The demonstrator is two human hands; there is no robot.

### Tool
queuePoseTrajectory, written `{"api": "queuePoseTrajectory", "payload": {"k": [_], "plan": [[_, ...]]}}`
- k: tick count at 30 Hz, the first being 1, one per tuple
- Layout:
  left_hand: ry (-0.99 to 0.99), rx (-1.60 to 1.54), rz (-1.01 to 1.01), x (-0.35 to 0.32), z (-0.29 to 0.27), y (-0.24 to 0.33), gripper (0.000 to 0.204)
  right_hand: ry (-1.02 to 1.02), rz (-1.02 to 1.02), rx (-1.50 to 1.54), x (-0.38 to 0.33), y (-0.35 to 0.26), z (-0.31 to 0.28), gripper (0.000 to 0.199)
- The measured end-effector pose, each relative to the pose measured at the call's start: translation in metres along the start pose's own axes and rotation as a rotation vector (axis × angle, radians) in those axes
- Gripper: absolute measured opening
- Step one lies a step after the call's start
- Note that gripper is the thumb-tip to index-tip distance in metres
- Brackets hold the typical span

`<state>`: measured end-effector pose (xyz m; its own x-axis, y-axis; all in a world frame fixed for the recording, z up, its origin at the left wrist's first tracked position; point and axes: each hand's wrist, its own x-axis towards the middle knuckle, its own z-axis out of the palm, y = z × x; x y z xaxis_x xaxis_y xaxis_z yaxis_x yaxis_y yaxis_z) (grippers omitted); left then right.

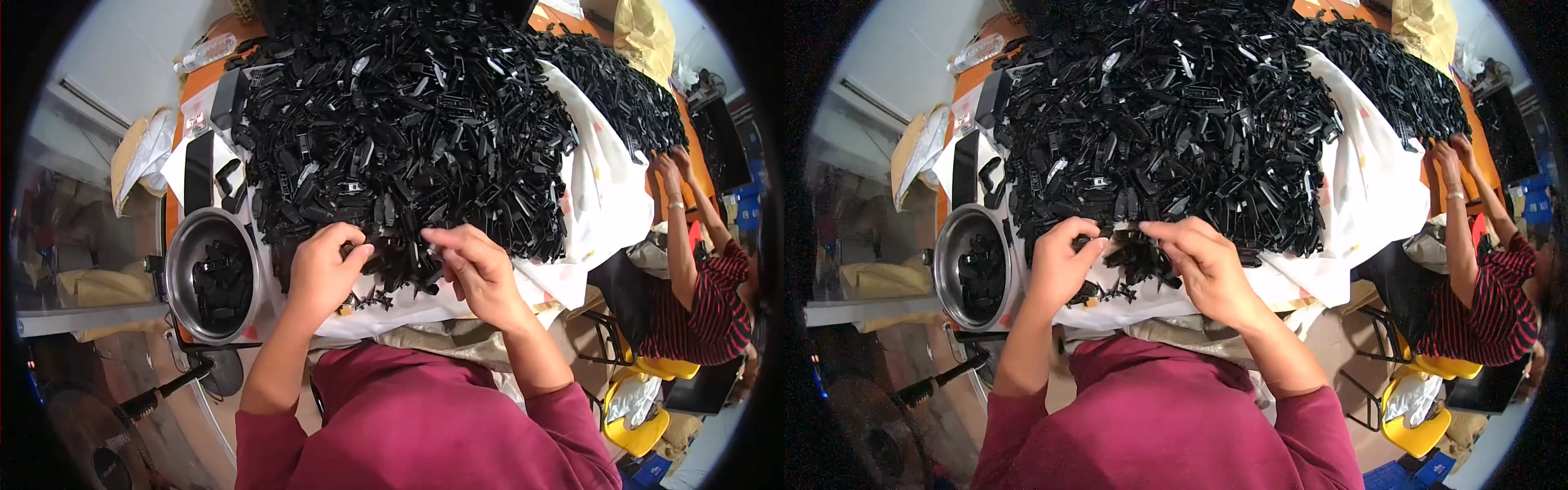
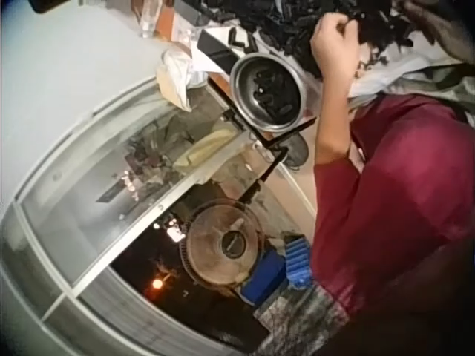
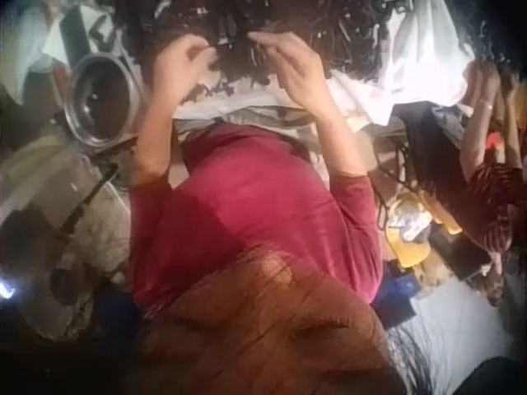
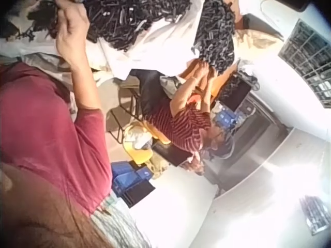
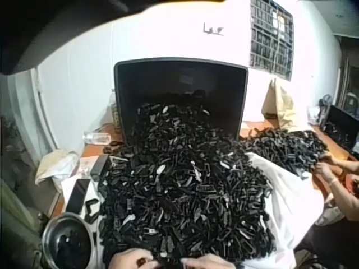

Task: Sorting and inspecting small black plastic clips from a bulk pile into a metal bowl.

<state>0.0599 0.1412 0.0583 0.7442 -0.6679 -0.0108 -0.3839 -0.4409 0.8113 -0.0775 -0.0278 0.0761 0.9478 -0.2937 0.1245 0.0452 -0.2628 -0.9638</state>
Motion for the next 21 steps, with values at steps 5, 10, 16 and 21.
{"api": "queuePoseTrajectory", "payload": {"k": [5,10,16,21], "plan": [[-0.048,-0.525,0.121,-0.014,0.001,0.025,0.029,0.129,0.247,0.707,0.010,-0.022,0.018,0.012],[-0.029,-0.496,0.357,-0.013,0.006,0.019,0.031,0.017,0.294,0.534,0.005,-0.020,0.015,0.014],[-0.012,-0.401,0.368,-0.017,0.000,0.028,0.029,0.093,0.176,0.304,0.003,-0.021,0.014,0.014],[0.067,-0.104,0.569,-0.016,-0.003,0.034,0.028,0.056,0.114,0.076,-0.002,-0.016,0.010,0.014]]}}
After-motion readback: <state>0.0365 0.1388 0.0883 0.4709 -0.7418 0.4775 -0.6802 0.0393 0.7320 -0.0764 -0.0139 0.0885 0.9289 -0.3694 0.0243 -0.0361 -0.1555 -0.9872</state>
